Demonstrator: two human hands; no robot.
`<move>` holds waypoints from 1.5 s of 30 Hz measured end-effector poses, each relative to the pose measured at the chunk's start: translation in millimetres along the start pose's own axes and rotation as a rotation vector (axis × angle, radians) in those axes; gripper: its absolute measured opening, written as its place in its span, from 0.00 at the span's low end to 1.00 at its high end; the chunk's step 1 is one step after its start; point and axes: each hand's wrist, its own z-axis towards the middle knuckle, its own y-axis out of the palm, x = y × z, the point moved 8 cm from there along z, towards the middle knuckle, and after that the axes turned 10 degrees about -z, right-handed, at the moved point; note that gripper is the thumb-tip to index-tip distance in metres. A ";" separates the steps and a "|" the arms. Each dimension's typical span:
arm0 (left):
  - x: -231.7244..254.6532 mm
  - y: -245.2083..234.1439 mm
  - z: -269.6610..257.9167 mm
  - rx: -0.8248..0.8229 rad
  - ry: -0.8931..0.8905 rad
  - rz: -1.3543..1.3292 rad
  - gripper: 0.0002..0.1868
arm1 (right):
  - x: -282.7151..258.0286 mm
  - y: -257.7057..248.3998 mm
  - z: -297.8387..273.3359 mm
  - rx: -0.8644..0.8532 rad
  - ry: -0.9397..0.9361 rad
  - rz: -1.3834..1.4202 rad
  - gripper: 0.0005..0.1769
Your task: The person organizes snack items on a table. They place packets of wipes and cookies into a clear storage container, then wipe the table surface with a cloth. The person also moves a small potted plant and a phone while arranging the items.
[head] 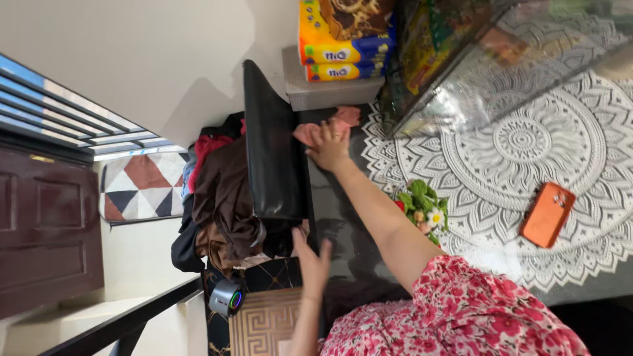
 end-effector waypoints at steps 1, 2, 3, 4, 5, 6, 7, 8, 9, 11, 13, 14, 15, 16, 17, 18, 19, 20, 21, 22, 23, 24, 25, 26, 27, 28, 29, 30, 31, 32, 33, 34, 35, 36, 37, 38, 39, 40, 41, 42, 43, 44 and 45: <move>6.7 6.8 -20.0 -0.079 0.114 0.324 0.49 | -8.0 6.1 -6.3 0.000 -0.013 -0.006 0.46; -7.8 3.6 -35.5 -0.097 -0.044 0.325 0.47 | -16.9 10.7 -21.2 -0.007 -0.030 -0.013 0.46; -18.7 -2.0 -56.2 -0.117 -0.201 0.326 0.45 | -26.0 15.6 -40.7 -0.063 -0.039 -0.018 0.46; -30.1 -5.0 -66.3 -0.134 -0.343 0.326 0.43 | -32.9 12.8 -53.7 -0.104 -0.045 -0.024 0.46; -35.2 -6.4 -70.3 -0.154 -0.389 0.354 0.43 | -40.6 8.0 -69.8 -0.144 -0.052 -0.029 0.46; -41.0 -9.5 -71.6 -0.173 -0.434 0.384 0.44 | -52.5 4.9 -89.1 -0.208 -0.072 -0.041 0.46; -47.4 -11.3 -73.6 -0.191 -0.479 0.414 0.44 | -63.8 2.9 -112.7 -0.273 -0.092 -0.053 0.45; -49.2 -13.0 -74.3 -0.175 -0.444 0.416 0.43 | -75.0 -1.1 -138.5 -0.281 -0.133 -0.054 0.45; -52.2 -13.2 -75.2 -0.159 -0.410 0.418 0.42 | -85.3 -3.1 -165.8 -0.290 -0.175 -0.055 0.44; -53.3 -13.9 -74.1 -0.111 -0.276 0.427 0.38 | -102.6 -6.1 -218.6 -0.258 -0.282 -0.080 0.37; -43.5 -17.8 -74.6 -0.037 -0.084 0.442 0.33 | -101.8 -19.6 -281.3 -0.061 -0.411 -0.091 0.36; -39.3 -21.0 -75.7 -0.009 -0.049 0.492 0.33 | -96.4 -19.2 -311.8 -0.068 -0.474 -0.057 0.35; -31.8 -23.5 -76.8 0.018 -0.013 0.542 0.33 | -87.5 -19.5 -343.8 -0.075 -0.536 -0.023 0.35; -21.5 -20.1 -75.3 0.048 0.029 0.591 0.32 | -74.4 -30.4 -373.3 0.053 -0.611 0.013 0.32; -9.7 -10.3 -73.6 0.056 0.079 0.587 0.34 | -53.8 -40.0 -398.9 0.183 -0.684 0.048 0.30; 2.7 -2.1 -72.2 0.059 0.122 0.588 0.35 | -28.9 -43.9 -419.6 0.206 -0.738 0.190 0.27; 13.7 9.3 -68.2 0.062 0.166 0.588 0.37 | -2.1 -48.2 -439.2 0.229 -0.790 0.332 0.24; 19.4 30.4 -65.1 -0.009 0.186 0.607 0.41 | 27.8 -49.9 -455.8 0.264 -0.789 0.360 0.24; 23.1 54.4 -62.0 -0.080 0.206 0.625 0.46 | 55.9 -51.4 -468.4 0.299 -0.787 0.389 0.24; 26.0 80.2 -58.1 -0.148 0.230 0.639 0.51 | 88.0 -43.6 -471.3 0.200 -0.733 0.407 0.22; 26.0 102.6 -55.3 -0.197 0.211 0.606 0.57 | 121.3 -34.9 -473.0 0.101 -0.678 0.425 0.22; 24.6 128.0 -50.1 -0.240 0.197 0.569 0.63 | 155.8 -20.1 -467.3 -0.003 -0.559 0.363 0.19; 22.6 151.3 -47.1 -0.283 0.183 0.533 0.69 | 192.3 -4.8 -466.7 -0.103 -0.438 0.301 0.17; 21.5 173.0 -44.1 -0.298 0.189 0.504 0.67 | 226.8 -4.8 -460.5 0.039 -0.398 0.180 0.18; 19.1 194.0 -42.2 -0.313 0.196 0.475 0.64 | 254.5 -2.7 -453.0 0.181 -0.354 0.060 0.19; 15.2 211.8 -41.4 -0.325 0.200 0.445 0.62 | 288.7 12.3 -438.8 0.143 -0.236 0.042 0.20; 15.8 224.8 -39.0 -0.282 0.279 0.502 0.59 | 324.5 25.8 -419.9 0.108 -0.116 0.026 0.21; 16.9 237.1 -37.1 -0.237 0.351 0.558 0.56 | 352.8 27.5 -401.3 0.199 -0.017 0.054 0.24; 19.0 246.2 -35.3 -0.190 0.423 0.614 0.54 | 375.7 28.6 -380.6 0.290 0.083 0.083 0.27; 14.3 249.8 -32.8 -0.186 0.387 0.598 0.49 | 389.7 31.0 -358.2 0.355 0.136 0.068 0.26; 11.6 251.4 -28.5 -0.181 0.350 0.580 0.44 | 397.2 32.1 -333.3 0.420 0.189 0.054 0.26; 11.7 250.1 -25.3 -0.171 0.312 0.566 0.40 | 397.2 31.3 -311.5 0.485 0.237 0.045 0.25; 17.8 249.4 -27.8 -0.169 0.326 0.543 0.38 | 390.9 34.6 -291.9 0.460 0.241 0.019 0.25; 25.2 243.9 -30.7 -0.161 0.343 0.526 0.37 | 379.4 36.6 -269.7 0.441 0.241 -0.001 0.25; 32.2 238.0 -32.5 -0.153 0.361 0.509 0.35 | 365.4 37.6 -250.3 0.422 0.242 -0.022 0.25; 31.9 224.5 -30.7 -0.115 0.280 0.387 0.35 | 342.1 37.5 -233.4 0.416 0.174 -0.030 0.27; 29.9 208.1 -35.9 -0.077 0.203 0.262 0.34 | 314.3 38.0 -220.7 0.410 0.107 -0.040 0.29; 25.9 191.9 -45.8 -0.043 0.129 0.136 0.34 | 282.7 39.0 -210.2 0.410 0.065 -0.040 0.28; 31.1 175.2 -60.9 0.002 0.183 0.071 0.32 | 247.5 40.0 -200.8 0.411 0.023 -0.042 0.27; 36.0 159.4 -75.8 0.040 0.237 0.007 0.31 | 210.2 43.6 -193.6 0.370 -0.052 0.061 0.27; 43.7 149.9 -91.4 0.047 0.316 0.231 0.31 | 172.9 45.8 -185.5 0.327 -0.128 0.161 0.27; 51.3 141.7 -109.1 0.048 0.388 0.457 0.32 | 135.2 42.4 -179.7 0.348 -0.212 0.190 0.28; 56.4 137.0 -124.5 0.051 0.438 0.616 0.33 | 98.4 37.8 -173.1 0.368 -0.296 0.219 0.28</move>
